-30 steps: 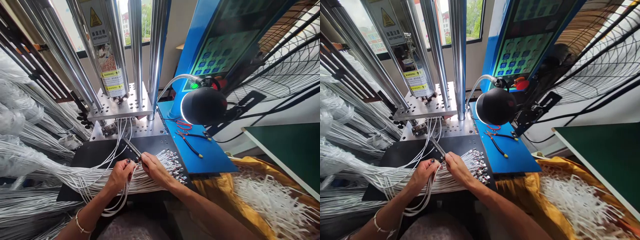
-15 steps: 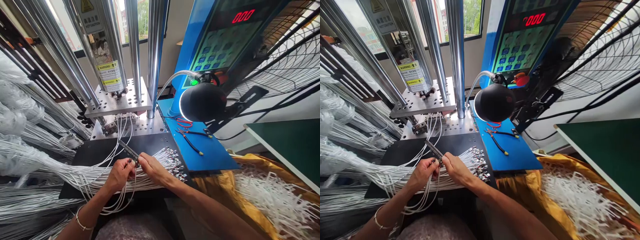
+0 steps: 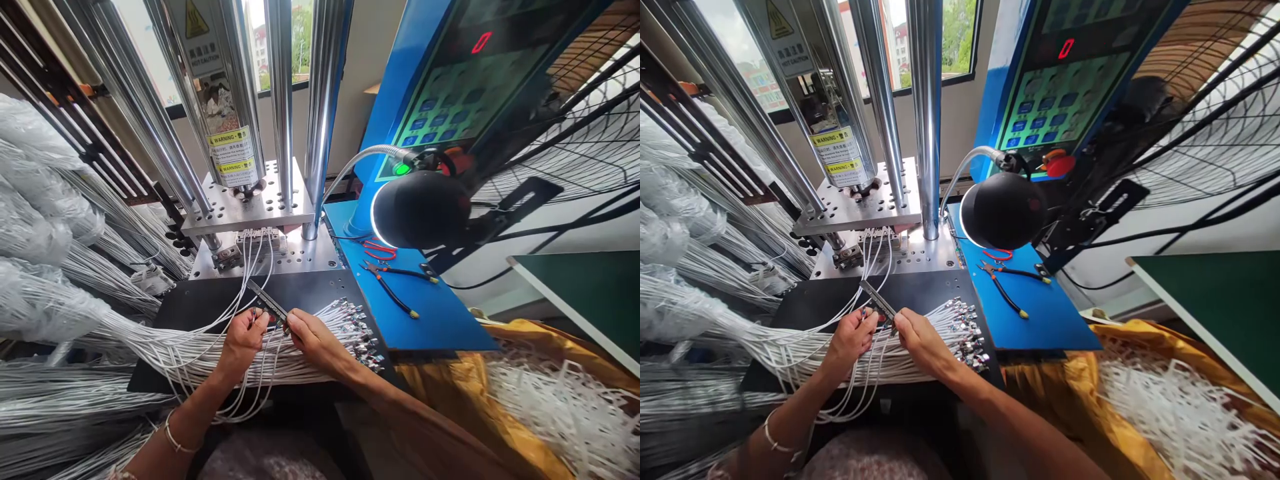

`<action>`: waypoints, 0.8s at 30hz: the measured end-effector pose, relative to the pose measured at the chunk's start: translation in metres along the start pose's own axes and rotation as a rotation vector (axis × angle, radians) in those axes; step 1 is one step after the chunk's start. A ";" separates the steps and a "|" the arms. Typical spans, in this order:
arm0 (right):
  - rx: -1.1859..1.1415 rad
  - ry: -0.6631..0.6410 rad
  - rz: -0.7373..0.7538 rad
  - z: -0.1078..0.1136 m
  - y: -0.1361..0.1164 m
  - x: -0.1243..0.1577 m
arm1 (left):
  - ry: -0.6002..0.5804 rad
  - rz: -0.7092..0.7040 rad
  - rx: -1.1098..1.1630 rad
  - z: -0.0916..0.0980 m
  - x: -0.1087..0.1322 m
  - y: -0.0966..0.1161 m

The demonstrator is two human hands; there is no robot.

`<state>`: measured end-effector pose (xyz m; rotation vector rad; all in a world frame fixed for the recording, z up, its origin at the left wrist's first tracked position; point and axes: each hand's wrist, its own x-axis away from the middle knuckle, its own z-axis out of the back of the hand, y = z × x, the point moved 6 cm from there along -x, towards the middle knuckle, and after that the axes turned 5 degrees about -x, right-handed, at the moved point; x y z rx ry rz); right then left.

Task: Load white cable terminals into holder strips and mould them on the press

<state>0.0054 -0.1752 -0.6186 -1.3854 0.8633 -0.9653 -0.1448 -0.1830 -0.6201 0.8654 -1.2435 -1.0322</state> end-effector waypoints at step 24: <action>0.297 -0.082 0.081 -0.002 -0.010 0.005 | -0.168 0.023 0.106 0.007 0.002 0.009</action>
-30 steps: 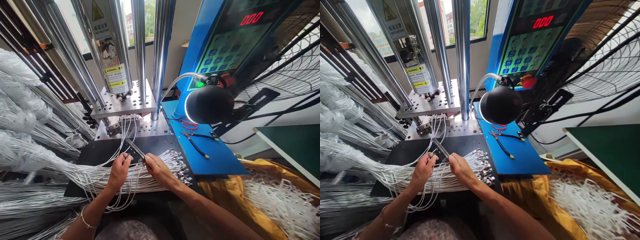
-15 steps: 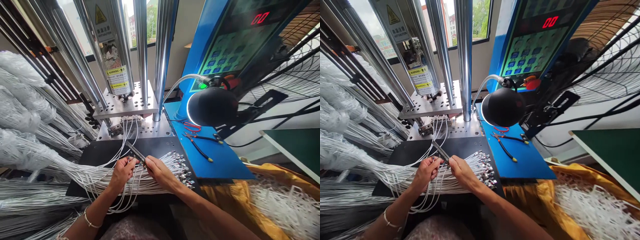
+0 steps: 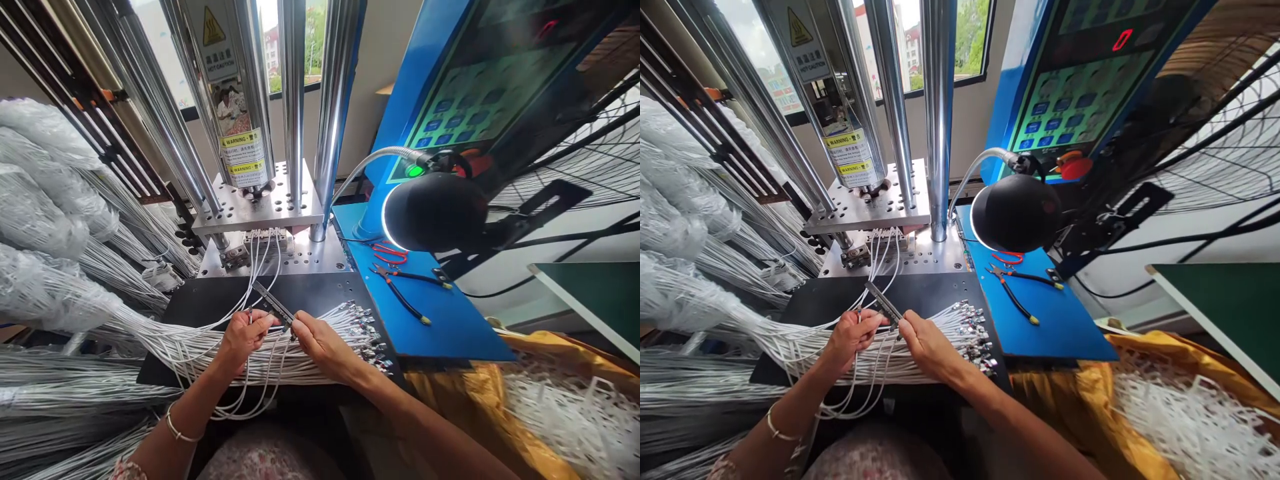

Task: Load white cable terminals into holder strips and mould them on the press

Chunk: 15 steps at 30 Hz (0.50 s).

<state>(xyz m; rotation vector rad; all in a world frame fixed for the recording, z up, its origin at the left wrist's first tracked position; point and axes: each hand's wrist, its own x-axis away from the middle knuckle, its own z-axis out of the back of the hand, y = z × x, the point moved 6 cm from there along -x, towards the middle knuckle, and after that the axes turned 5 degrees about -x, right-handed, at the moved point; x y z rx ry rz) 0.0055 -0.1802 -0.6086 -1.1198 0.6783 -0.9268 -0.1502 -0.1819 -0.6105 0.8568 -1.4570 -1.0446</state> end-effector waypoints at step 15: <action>-0.226 0.148 -0.122 0.005 0.014 -0.001 | 0.529 -0.299 -0.361 0.042 0.000 0.004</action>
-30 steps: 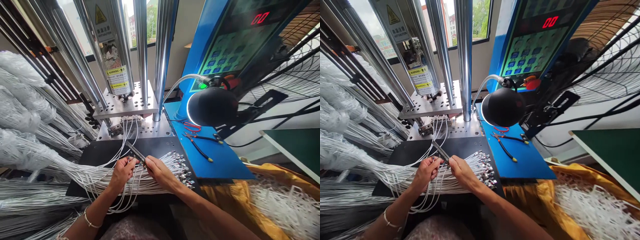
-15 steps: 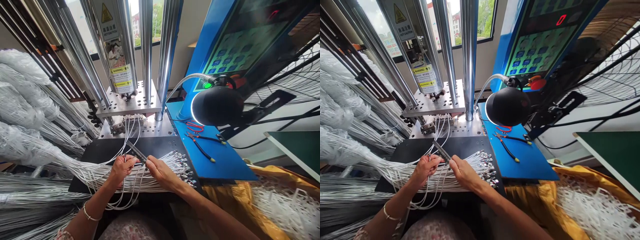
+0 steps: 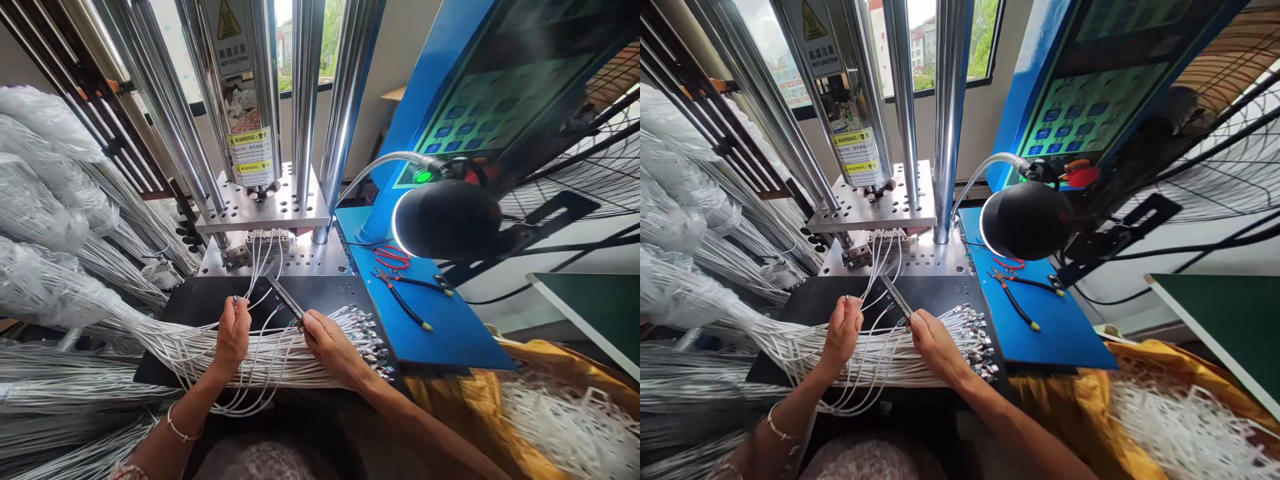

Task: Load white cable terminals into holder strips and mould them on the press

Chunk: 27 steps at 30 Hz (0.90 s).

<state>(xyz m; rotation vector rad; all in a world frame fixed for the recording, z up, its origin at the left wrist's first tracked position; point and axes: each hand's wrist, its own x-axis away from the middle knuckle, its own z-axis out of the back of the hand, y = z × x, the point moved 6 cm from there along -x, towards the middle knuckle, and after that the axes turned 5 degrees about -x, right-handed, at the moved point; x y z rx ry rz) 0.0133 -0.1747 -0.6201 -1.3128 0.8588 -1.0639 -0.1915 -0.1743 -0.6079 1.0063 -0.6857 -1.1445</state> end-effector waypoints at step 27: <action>-0.147 -0.070 0.005 -0.002 -0.003 0.005 | -0.365 0.222 0.334 -0.043 0.012 0.007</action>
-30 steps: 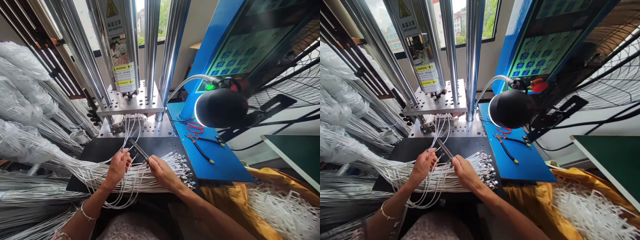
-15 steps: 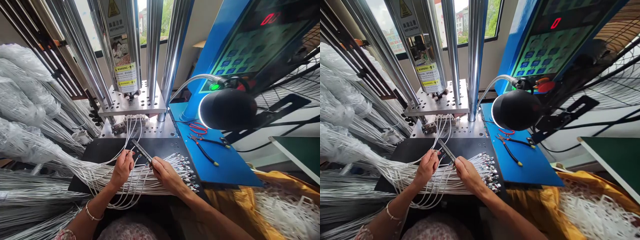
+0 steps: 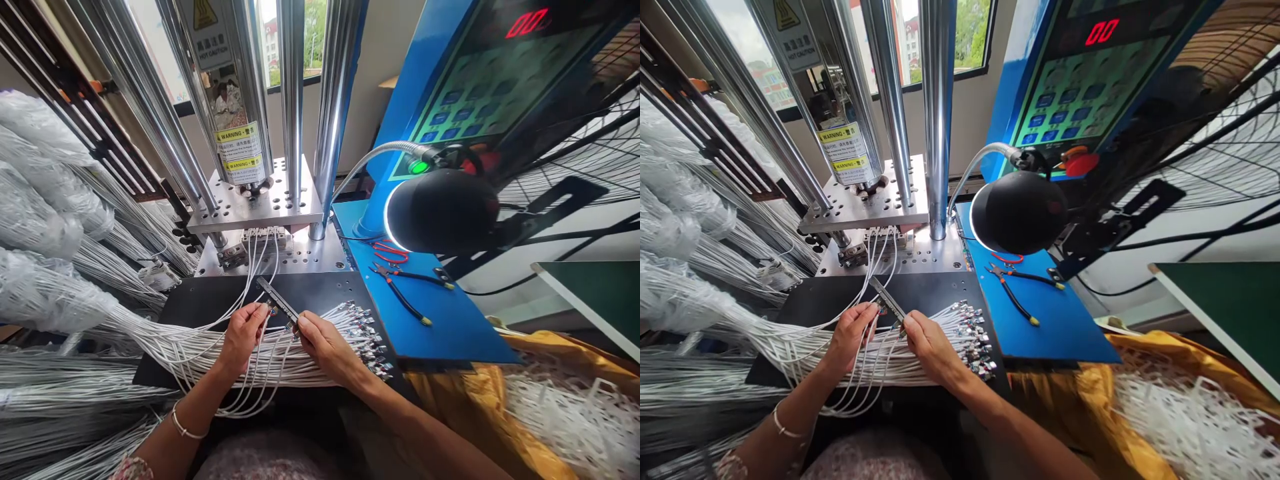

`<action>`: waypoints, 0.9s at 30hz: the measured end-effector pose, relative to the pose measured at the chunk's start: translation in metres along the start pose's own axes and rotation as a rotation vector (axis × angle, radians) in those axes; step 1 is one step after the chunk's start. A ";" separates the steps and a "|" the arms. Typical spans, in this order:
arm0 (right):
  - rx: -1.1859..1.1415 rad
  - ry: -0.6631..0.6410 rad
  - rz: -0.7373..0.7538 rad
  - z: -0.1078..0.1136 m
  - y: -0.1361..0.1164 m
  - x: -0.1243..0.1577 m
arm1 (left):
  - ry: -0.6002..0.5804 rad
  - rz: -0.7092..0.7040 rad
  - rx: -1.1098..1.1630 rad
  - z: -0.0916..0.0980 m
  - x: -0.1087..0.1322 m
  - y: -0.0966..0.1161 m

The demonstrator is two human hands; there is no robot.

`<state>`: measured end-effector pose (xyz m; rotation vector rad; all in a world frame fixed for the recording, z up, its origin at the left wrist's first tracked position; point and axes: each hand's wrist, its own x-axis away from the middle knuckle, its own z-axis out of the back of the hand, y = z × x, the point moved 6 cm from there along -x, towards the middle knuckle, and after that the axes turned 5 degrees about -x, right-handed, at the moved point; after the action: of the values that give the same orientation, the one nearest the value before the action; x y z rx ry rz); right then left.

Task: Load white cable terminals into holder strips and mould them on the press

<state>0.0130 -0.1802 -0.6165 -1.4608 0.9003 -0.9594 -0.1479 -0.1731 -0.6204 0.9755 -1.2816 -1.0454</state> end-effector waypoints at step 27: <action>0.973 -0.062 -0.213 0.043 -0.023 -0.029 | -0.148 0.150 -0.071 0.061 -0.125 0.039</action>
<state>0.0424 -0.1355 -0.5979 -0.7334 0.1432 -1.2540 -0.2075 -0.0415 -0.6117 0.7475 -1.4065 -1.0532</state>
